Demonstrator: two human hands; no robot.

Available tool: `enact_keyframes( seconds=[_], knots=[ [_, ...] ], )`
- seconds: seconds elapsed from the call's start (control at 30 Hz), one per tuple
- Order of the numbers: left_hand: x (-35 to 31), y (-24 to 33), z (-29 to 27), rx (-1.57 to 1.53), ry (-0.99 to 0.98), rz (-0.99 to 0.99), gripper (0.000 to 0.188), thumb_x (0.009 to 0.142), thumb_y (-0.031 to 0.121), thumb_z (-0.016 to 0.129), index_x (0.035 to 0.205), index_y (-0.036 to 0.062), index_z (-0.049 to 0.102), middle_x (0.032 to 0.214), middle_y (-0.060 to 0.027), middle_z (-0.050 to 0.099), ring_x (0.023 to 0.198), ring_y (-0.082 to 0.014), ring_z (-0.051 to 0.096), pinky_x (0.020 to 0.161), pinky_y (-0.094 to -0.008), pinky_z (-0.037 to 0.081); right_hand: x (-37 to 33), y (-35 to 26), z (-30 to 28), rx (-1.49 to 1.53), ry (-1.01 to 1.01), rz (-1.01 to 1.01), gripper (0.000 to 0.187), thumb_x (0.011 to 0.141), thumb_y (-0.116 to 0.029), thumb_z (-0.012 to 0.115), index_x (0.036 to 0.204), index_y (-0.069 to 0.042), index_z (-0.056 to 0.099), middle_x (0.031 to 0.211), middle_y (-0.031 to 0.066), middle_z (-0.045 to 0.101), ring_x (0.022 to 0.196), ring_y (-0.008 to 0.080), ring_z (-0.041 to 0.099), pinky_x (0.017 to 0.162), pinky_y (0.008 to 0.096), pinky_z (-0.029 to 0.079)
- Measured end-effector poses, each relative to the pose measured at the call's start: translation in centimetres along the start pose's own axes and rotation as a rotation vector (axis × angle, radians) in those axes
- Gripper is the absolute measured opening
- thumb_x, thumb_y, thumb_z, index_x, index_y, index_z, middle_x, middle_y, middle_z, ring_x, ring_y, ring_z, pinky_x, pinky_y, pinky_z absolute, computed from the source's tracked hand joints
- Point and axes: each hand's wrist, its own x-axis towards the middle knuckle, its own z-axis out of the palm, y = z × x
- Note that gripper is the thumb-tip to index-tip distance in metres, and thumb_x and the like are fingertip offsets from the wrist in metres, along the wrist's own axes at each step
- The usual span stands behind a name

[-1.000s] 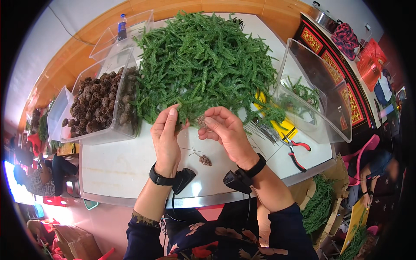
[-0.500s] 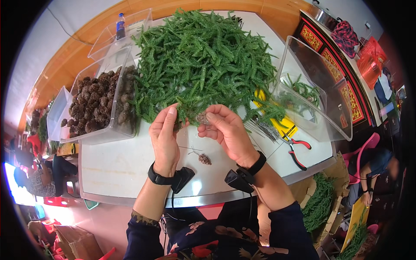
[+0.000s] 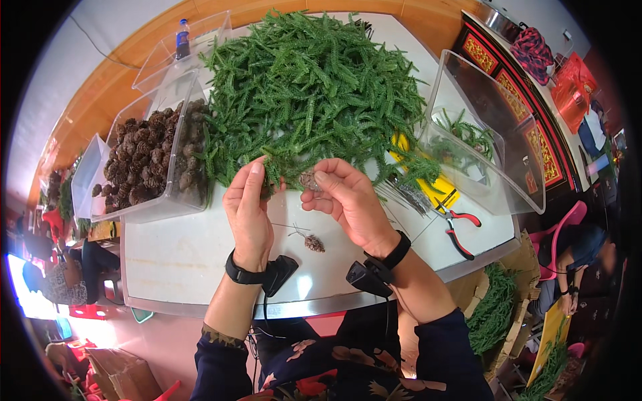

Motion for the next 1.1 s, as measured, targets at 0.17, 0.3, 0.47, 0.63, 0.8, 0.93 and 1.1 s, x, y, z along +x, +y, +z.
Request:
enact_keyframes(
  seconds=[0.17,0.3,0.47,0.63,0.8,0.93,1.1],
  knots=[
    [0.1,-0.3,-0.2,0.009,-0.018,-0.013,0.027,0.100,0.019,0.057,0.113,-0.0027,0.066,0.094,-0.0046,0.068,0.077,-0.0096,0.062,0.073,-0.0247,0.052,0.0,0.1,0.1,0.006,-0.019,-0.001,0.016,0.098,-0.013,0.057,0.111,-0.004,0.055,0.100,0.0064,0.065,0.086,0.0184,0.068,0.079,0.0320,0.059],
    [0.0,-0.3,0.0,0.004,-0.035,-0.004,0.027,0.099,0.018,0.057,0.113,-0.0027,0.066,0.093,-0.0044,0.068,0.076,-0.0096,0.061,0.072,-0.0241,0.051,-0.1,0.1,0.0,-0.001,-0.004,-0.010,0.016,0.098,-0.013,0.057,0.111,-0.004,0.055,0.100,0.0059,0.064,0.086,0.0183,0.068,0.079,0.0317,0.059],
    [-0.3,-0.5,-0.3,0.029,-0.070,-0.016,0.026,0.099,0.018,0.057,0.113,-0.0026,0.066,0.092,-0.0041,0.068,0.077,-0.0095,0.062,0.073,-0.0233,0.051,-0.1,0.2,0.4,0.013,-0.016,-0.014,0.015,0.098,-0.013,0.057,0.110,-0.004,0.055,0.101,0.0066,0.065,0.088,0.0184,0.068,0.080,0.0317,0.059],
    [-0.8,-0.4,0.9,0.103,-0.129,-0.081,0.025,0.098,0.017,0.059,0.113,-0.0017,0.066,0.092,-0.0032,0.067,0.080,-0.0093,0.062,0.075,-0.0231,0.050,0.0,0.7,0.0,0.013,0.014,-0.073,0.015,0.097,-0.012,0.059,0.109,-0.004,0.054,0.102,0.0074,0.065,0.089,0.0188,0.069,0.080,0.0320,0.059],
    [-0.9,-0.8,0.4,0.187,-0.156,-0.038,0.022,0.096,0.015,0.061,0.111,-0.0004,0.068,0.090,-0.0010,0.064,0.081,-0.0084,0.061,0.075,-0.0228,0.049,-0.2,1.0,1.0,-0.025,0.040,-0.123,0.013,0.096,-0.008,0.061,0.107,-0.003,0.054,0.100,0.0062,0.064,0.090,0.0191,0.069,0.080,0.0311,0.059],
    [-0.7,-0.9,-0.2,0.161,-0.167,-0.073,0.021,0.095,0.013,0.062,0.110,0.0005,0.068,0.089,0.0001,0.062,0.077,-0.0072,0.058,0.069,-0.0220,0.046,-0.6,1.0,1.3,-0.082,0.026,-0.168,0.012,0.093,-0.004,0.063,0.102,-0.003,0.055,0.098,0.0056,0.063,0.090,0.0179,0.068,0.080,0.0288,0.058],
    [-0.6,-0.6,-0.1,0.027,-0.182,-0.174,0.019,0.094,0.010,0.061,0.110,0.0012,0.068,0.089,0.0009,0.061,0.069,-0.0056,0.051,0.062,-0.0208,0.040,-0.5,1.4,0.9,-0.180,-0.013,-0.198,0.017,0.088,0.001,0.069,0.096,-0.003,0.055,0.096,0.0054,0.063,0.087,0.0120,0.066,0.076,0.0243,0.056]
  ],
)
